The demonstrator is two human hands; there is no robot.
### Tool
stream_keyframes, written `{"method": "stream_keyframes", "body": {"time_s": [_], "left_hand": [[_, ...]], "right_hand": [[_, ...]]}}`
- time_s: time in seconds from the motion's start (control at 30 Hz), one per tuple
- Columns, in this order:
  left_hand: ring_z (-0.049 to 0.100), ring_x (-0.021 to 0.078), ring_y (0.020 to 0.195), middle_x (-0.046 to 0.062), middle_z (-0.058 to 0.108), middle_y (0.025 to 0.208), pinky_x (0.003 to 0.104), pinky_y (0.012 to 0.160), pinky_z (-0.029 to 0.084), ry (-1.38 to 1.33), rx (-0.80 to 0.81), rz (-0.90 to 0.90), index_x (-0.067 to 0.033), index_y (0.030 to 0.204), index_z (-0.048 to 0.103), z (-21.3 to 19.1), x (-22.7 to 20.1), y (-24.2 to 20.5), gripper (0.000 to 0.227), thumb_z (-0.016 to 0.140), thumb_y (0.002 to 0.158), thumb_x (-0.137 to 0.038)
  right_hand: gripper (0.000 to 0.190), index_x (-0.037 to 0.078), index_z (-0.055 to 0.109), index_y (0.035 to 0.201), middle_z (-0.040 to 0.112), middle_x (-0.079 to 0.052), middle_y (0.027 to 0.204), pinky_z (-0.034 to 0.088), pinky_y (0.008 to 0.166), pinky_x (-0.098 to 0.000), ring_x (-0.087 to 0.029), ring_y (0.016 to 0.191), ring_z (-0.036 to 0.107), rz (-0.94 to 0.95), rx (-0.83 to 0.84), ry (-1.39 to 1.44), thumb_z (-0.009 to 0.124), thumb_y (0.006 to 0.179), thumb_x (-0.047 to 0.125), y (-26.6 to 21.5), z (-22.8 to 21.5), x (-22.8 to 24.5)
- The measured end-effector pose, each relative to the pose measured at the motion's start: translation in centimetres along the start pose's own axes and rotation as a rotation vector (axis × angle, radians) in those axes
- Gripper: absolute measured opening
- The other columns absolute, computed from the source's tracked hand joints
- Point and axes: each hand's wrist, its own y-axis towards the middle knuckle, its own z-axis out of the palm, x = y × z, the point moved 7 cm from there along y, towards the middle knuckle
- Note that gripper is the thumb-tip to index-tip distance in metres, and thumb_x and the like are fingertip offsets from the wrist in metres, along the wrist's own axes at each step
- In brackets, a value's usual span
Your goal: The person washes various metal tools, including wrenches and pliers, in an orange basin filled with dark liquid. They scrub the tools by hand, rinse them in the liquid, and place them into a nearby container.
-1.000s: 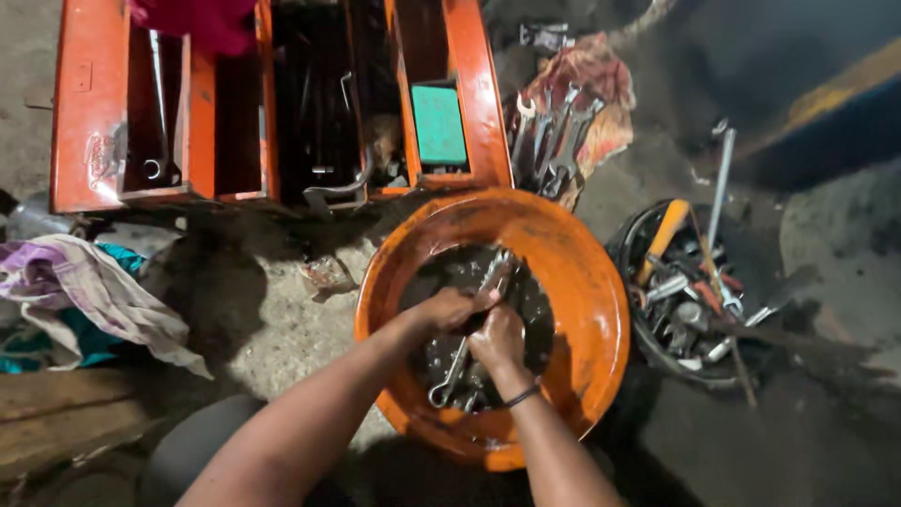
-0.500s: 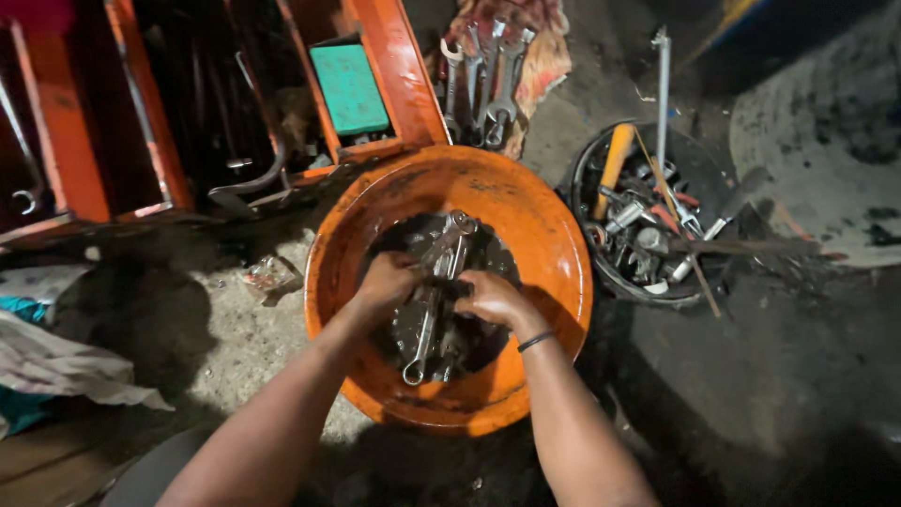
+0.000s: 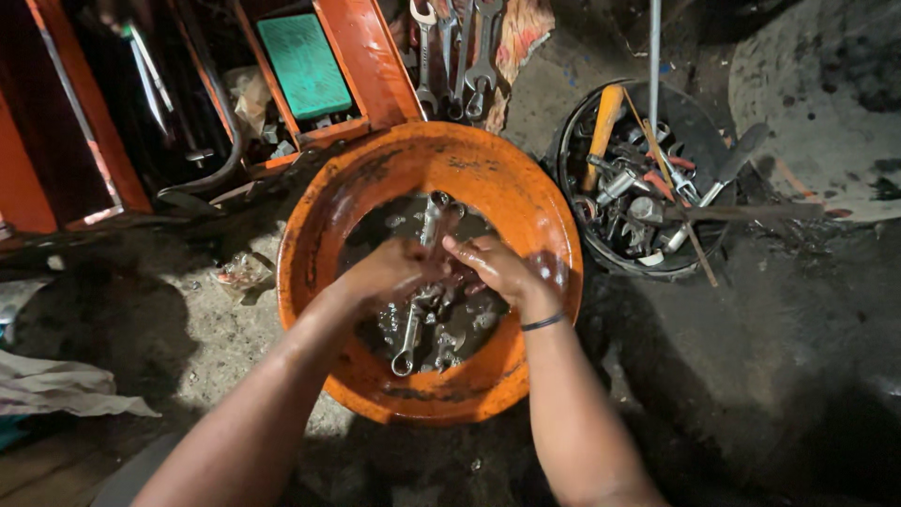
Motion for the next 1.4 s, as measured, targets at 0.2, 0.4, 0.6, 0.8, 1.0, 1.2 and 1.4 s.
{"method": "stream_keyframes", "body": {"time_s": [0.2, 0.4, 0.6, 0.8, 1.0, 1.2, 1.4], "left_hand": [[0.060, 0.0124, 0.070, 0.005, 0.068, 0.081, 0.028, 0.061, 0.048, -0.462, -0.058, 0.218, -0.0030, 0.095, 0.071, 1.0, 0.0, 3.7, 0.021, 0.073, 0.097, -0.024], [0.061, 0.0170, 0.068, 0.005, 0.068, 0.080, 0.033, 0.061, 0.050, -0.873, -0.126, 0.054, -0.0065, 0.101, 0.070, 2.5, 2.1, 5.6, 0.017, 0.061, 0.100, -0.021], [0.067, 0.0327, 0.094, 0.014, 0.078, 0.104, 0.047, 0.088, 0.054, -0.053, -0.228, 0.133, 0.0007, 0.121, 0.071, -0.2, 2.7, 8.7, 0.059, 0.060, 0.098, -0.052], [0.034, 0.0471, 0.146, 0.032, 0.031, 0.157, 0.055, 0.118, 0.034, 0.794, -0.241, -0.351, -0.0032, 0.165, 0.001, 1.5, 10.3, 4.6, 0.121, 0.062, 0.086, -0.073], [0.033, 0.0516, 0.144, 0.030, 0.026, 0.160, 0.058, 0.116, 0.033, 0.733, -0.248, -0.314, -0.0001, 0.162, -0.004, 2.7, 13.6, 6.8, 0.114, 0.055, 0.093, -0.069], [0.038, 0.0459, 0.143, 0.027, 0.024, 0.162, 0.049, 0.118, 0.035, 0.667, -0.205, -0.424, -0.0047, 0.161, -0.009, 2.7, 13.5, 7.1, 0.113, 0.054, 0.092, -0.067], [0.041, 0.0467, 0.141, 0.027, 0.027, 0.160, 0.052, 0.117, 0.036, 0.660, -0.166, -0.425, -0.0035, 0.163, -0.012, 2.9, 13.0, 7.0, 0.116, 0.054, 0.092, -0.067]], "right_hand": [[0.034, 0.011, 0.068, 0.116, 0.068, -0.006, 0.103, 0.057, 0.058, -0.0328, -0.015, 0.080, 0.066, -0.022, -0.085, 0.431, 0.060, 0.099, 0.040, -1.7, 1.0, 1.1], [0.038, 0.012, 0.058, 0.128, 0.067, 0.002, 0.101, 0.053, 0.053, -0.0270, -0.008, 0.073, 0.059, -0.270, -0.174, 0.139, 0.065, 0.094, 0.026, -1.0, 0.6, 3.6], [0.024, 0.004, 0.061, 0.116, 0.068, -0.002, 0.090, 0.050, 0.054, -0.0226, -0.009, 0.065, 0.063, -0.452, -0.326, 0.149, 0.061, 0.103, 0.024, 0.4, -4.8, 4.8], [0.010, 0.001, 0.063, 0.101, 0.067, -0.009, 0.079, 0.044, 0.043, -0.0279, -0.012, 0.054, 0.060, -0.443, -0.422, 0.223, 0.059, 0.095, 0.007, 11.8, -17.8, 8.4], [0.006, -0.001, 0.056, 0.096, 0.063, -0.011, 0.078, 0.044, 0.040, -0.0346, -0.019, 0.053, 0.061, -0.382, -0.424, 0.339, 0.058, 0.091, -0.001, 28.5, -23.8, 4.1], [0.026, 0.018, 0.061, 0.111, 0.068, -0.007, 0.080, 0.056, 0.048, -0.0328, -0.019, 0.059, 0.068, -0.427, -0.404, 0.458, 0.065, 0.088, 0.007, 34.5, -24.8, 4.5], [0.012, 0.010, 0.062, 0.092, 0.065, -0.007, 0.070, 0.050, 0.042, -0.0308, -0.019, 0.053, 0.066, -0.432, -0.446, 0.610, 0.059, 0.090, 0.021, 28.1, -22.8, 7.4]]}}
